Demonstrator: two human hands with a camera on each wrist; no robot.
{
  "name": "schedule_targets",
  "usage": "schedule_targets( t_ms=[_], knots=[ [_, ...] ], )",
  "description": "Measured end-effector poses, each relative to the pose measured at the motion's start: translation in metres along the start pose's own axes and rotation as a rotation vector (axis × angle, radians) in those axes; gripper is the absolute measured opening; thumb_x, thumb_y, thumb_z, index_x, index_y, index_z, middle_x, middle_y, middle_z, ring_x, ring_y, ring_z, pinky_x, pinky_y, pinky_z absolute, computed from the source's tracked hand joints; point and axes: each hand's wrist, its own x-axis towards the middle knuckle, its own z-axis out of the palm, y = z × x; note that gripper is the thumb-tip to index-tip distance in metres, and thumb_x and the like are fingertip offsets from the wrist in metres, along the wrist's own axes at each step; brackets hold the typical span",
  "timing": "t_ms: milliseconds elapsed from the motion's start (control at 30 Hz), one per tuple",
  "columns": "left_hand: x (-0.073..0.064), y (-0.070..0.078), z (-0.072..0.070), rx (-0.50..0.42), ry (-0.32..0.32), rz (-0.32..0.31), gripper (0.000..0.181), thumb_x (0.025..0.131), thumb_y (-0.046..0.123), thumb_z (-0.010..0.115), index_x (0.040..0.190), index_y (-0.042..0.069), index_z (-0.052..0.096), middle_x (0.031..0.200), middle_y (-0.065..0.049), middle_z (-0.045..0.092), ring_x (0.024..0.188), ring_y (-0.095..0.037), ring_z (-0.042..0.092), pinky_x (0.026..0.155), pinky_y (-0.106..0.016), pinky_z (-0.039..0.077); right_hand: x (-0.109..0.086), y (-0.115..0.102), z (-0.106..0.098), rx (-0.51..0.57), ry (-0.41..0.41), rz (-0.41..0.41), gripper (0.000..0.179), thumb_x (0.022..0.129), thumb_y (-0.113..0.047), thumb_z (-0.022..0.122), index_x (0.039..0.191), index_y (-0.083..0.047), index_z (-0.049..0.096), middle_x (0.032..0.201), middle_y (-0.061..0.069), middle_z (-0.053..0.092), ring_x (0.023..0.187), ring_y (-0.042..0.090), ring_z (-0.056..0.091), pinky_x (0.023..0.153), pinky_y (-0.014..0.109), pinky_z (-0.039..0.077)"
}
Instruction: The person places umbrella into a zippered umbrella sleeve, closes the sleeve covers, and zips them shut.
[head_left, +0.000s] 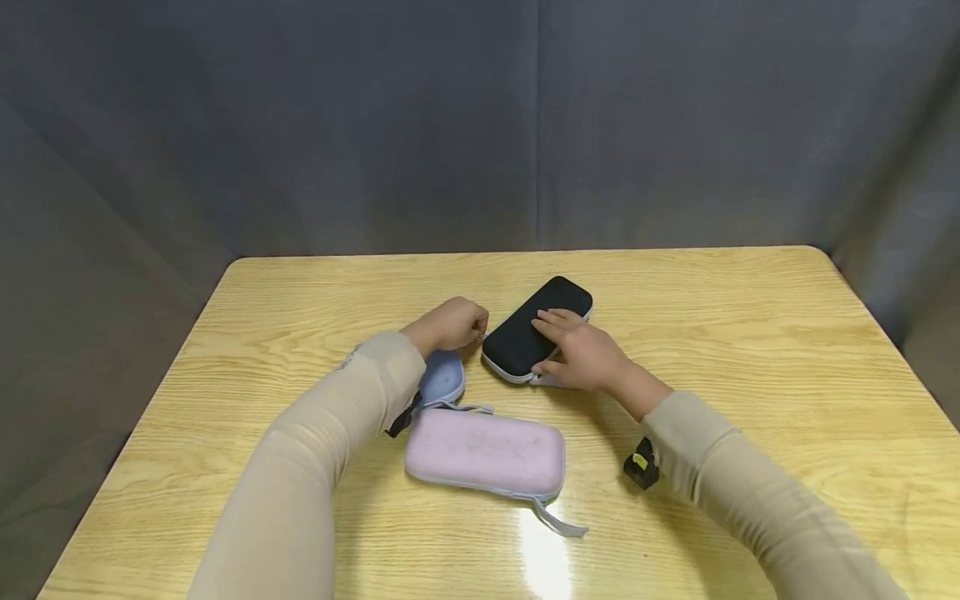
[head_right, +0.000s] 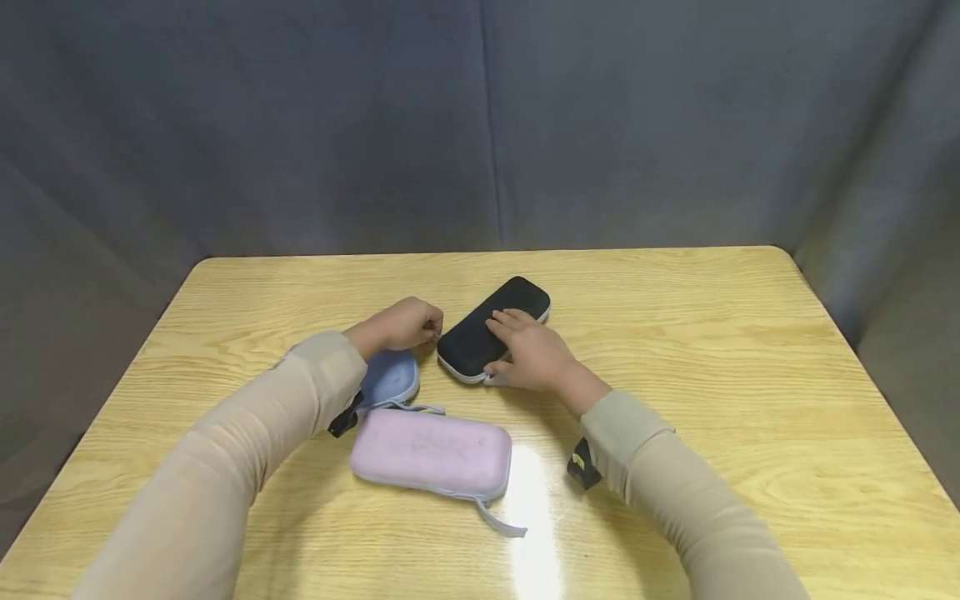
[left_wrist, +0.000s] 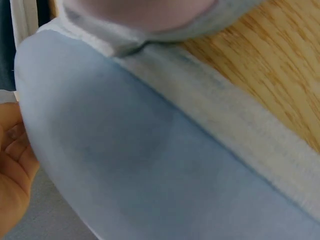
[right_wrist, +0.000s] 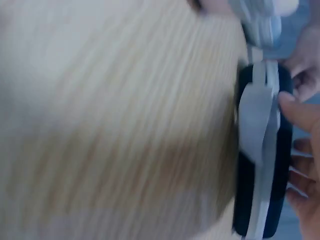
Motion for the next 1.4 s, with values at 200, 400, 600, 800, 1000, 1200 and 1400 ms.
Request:
schedule_targets(
  t_ms=[200, 400, 600, 800, 1000, 1200, 1400],
  knots=[
    [0.002, -0.001, 0.004, 0.021, 0.020, 0.020, 0.013, 0.082, -0.001, 0.051, 0.074, 0.005, 0.060, 0.072, -0.004, 0.057, 0.064, -0.017, 0.049, 0.059, -0.026, 0.041, 0.014, 0.016, -0.006, 0.053, -0.112, -0.010, 0.076, 0.072, -0.042, 0.065, 0.132, -0.007, 0.034, 0.138, 0.010, 0.026, 0.127, 0.028, 0.015, 0.097, 0.044, 0.022],
    [0.029, -0.029, 0.026, 0.003, 0.035, 0.048, 0.013, 0.079, 0.003, 0.055, 0.071, 0.011, 0.059, 0.069, 0.001, 0.056, 0.065, -0.013, 0.048, 0.061, -0.025, 0.041, 0.031, 0.022, -0.016, 0.029, -0.224, -0.013, 0.083, 0.068, -0.045, 0.067, 0.134, -0.009, 0.032, 0.138, 0.011, 0.025, 0.127, 0.030, 0.014, 0.098, 0.046, 0.018],
    [0.006, 0.004, 0.002, 0.018, -0.003, -0.034, 0.010, 0.084, 0.002, 0.051, 0.079, 0.003, 0.060, 0.077, -0.005, 0.058, 0.071, -0.017, 0.051, 0.067, -0.027, 0.043, 0.033, 0.027, -0.023, -0.052, -0.270, -0.015, 0.078, 0.070, -0.042, 0.068, 0.133, -0.011, 0.035, 0.135, 0.011, 0.031, 0.124, 0.030, 0.021, 0.095, 0.046, 0.023],
    [0.026, -0.018, 0.020, -0.009, -0.007, -0.018, 0.011, 0.085, 0.011, 0.052, 0.076, 0.010, 0.059, 0.072, -0.001, 0.056, 0.068, -0.015, 0.050, 0.063, -0.026, 0.042, 0.028, 0.028, -0.021, -0.064, -0.227, -0.002, 0.072, 0.068, -0.042, 0.068, 0.129, -0.013, 0.042, 0.128, 0.006, 0.039, 0.117, 0.028, 0.029, 0.089, 0.046, 0.032],
    [0.004, 0.004, 0.005, 0.025, 0.005, -0.059, 0.011, 0.084, 0.005, 0.052, 0.073, 0.006, 0.056, 0.068, -0.001, 0.052, 0.064, -0.014, 0.046, 0.060, -0.024, 0.039, 0.023, 0.026, -0.015, -0.083, -0.147, 0.035, 0.072, 0.066, -0.044, 0.069, 0.125, -0.011, 0.046, 0.123, 0.007, 0.044, 0.108, 0.027, 0.035, 0.085, 0.043, 0.035],
    [-0.002, 0.004, 0.004, 0.010, 0.021, -0.040, 0.012, 0.083, 0.005, 0.054, 0.071, 0.008, 0.054, 0.063, 0.001, 0.048, 0.060, -0.012, 0.042, 0.055, -0.022, 0.036, 0.023, 0.025, -0.018, -0.085, -0.149, 0.061, 0.069, 0.065, -0.036, 0.073, 0.123, -0.008, 0.048, 0.122, 0.012, 0.045, 0.103, 0.029, 0.036, 0.083, 0.043, 0.035],
    [0.003, -0.004, 0.012, 0.000, 0.018, -0.034, 0.013, 0.084, 0.005, 0.051, 0.073, 0.007, 0.056, 0.066, -0.003, 0.052, 0.062, -0.016, 0.047, 0.058, -0.028, 0.040, 0.022, 0.024, -0.017, -0.082, -0.174, 0.068, 0.067, 0.069, -0.033, 0.071, 0.125, -0.007, 0.045, 0.124, 0.014, 0.042, 0.111, 0.034, 0.036, 0.088, 0.047, 0.032]
  ],
)
